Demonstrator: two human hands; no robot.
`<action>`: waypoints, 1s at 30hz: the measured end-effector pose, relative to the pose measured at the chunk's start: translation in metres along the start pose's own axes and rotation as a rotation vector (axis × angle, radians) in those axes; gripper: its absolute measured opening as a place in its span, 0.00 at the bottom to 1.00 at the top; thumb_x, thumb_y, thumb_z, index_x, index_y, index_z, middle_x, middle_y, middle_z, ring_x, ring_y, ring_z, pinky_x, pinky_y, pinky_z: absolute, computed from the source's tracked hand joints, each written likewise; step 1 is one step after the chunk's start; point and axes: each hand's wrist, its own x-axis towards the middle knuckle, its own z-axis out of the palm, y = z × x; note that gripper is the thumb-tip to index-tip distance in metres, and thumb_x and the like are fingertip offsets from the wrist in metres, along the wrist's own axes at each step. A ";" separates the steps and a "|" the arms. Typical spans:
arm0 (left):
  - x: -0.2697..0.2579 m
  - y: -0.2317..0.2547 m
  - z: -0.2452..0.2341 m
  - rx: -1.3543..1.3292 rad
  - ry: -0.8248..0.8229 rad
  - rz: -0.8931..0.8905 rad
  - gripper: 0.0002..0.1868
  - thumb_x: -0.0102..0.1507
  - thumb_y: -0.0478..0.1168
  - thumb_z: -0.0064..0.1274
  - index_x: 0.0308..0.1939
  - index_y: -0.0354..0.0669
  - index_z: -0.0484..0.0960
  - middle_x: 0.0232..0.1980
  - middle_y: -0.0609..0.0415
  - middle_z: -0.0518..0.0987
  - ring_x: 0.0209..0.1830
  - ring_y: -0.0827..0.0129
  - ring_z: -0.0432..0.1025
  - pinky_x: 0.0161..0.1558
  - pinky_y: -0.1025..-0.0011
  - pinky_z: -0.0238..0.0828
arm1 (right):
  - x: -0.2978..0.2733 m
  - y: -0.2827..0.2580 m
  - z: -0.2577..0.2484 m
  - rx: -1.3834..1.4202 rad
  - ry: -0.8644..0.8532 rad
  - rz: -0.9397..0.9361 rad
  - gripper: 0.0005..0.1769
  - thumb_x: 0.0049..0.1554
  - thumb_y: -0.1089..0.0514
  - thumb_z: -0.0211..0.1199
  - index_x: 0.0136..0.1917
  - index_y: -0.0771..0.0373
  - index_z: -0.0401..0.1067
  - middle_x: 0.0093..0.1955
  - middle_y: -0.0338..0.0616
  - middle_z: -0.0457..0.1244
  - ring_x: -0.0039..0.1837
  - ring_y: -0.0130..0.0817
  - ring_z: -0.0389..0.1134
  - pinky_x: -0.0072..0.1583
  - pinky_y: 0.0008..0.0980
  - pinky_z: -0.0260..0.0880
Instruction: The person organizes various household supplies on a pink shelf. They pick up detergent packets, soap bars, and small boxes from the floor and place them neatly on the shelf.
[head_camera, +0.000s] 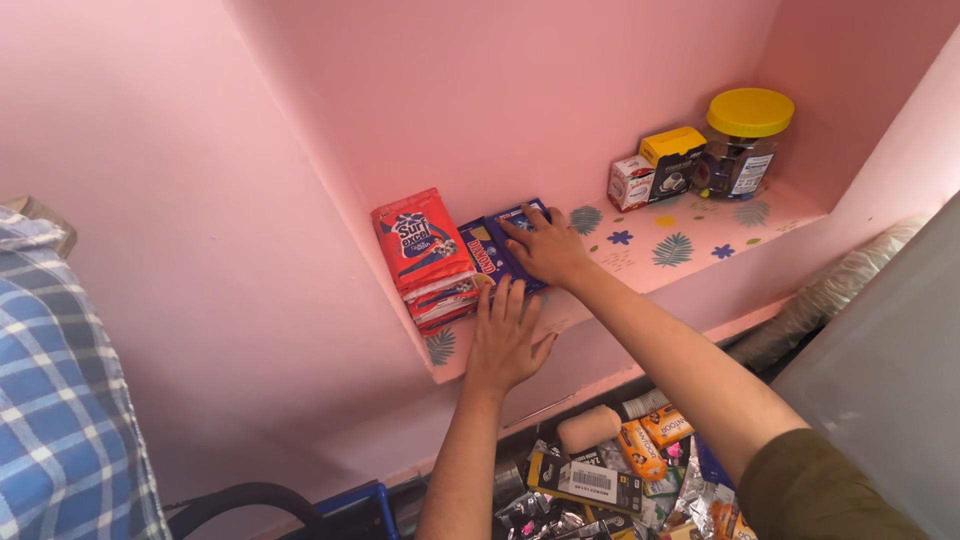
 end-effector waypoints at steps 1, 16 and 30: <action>0.001 0.000 0.000 0.006 0.004 0.005 0.36 0.60 0.59 0.55 0.63 0.38 0.71 0.67 0.37 0.64 0.75 0.43 0.54 0.76 0.41 0.42 | 0.002 -0.002 0.001 -0.025 -0.025 0.024 0.27 0.63 0.38 0.52 0.74 0.36 0.66 0.80 0.50 0.50 0.76 0.69 0.51 0.69 0.67 0.59; 0.005 0.001 -0.002 0.018 -0.013 -0.010 0.41 0.62 0.61 0.51 0.71 0.37 0.68 0.78 0.36 0.59 0.79 0.47 0.51 0.77 0.45 0.39 | -0.080 0.008 -0.035 0.395 0.493 0.070 0.34 0.59 0.55 0.64 0.74 0.71 0.60 0.65 0.61 0.61 0.68 0.59 0.61 0.69 0.50 0.60; 0.005 0.004 -0.006 0.052 -0.029 0.012 0.39 0.62 0.60 0.52 0.69 0.37 0.70 0.77 0.36 0.60 0.79 0.46 0.52 0.77 0.44 0.41 | -0.445 0.119 0.096 0.096 -0.008 0.959 0.33 0.52 0.51 0.67 0.68 0.63 0.67 0.66 0.58 0.62 0.68 0.57 0.63 0.68 0.49 0.64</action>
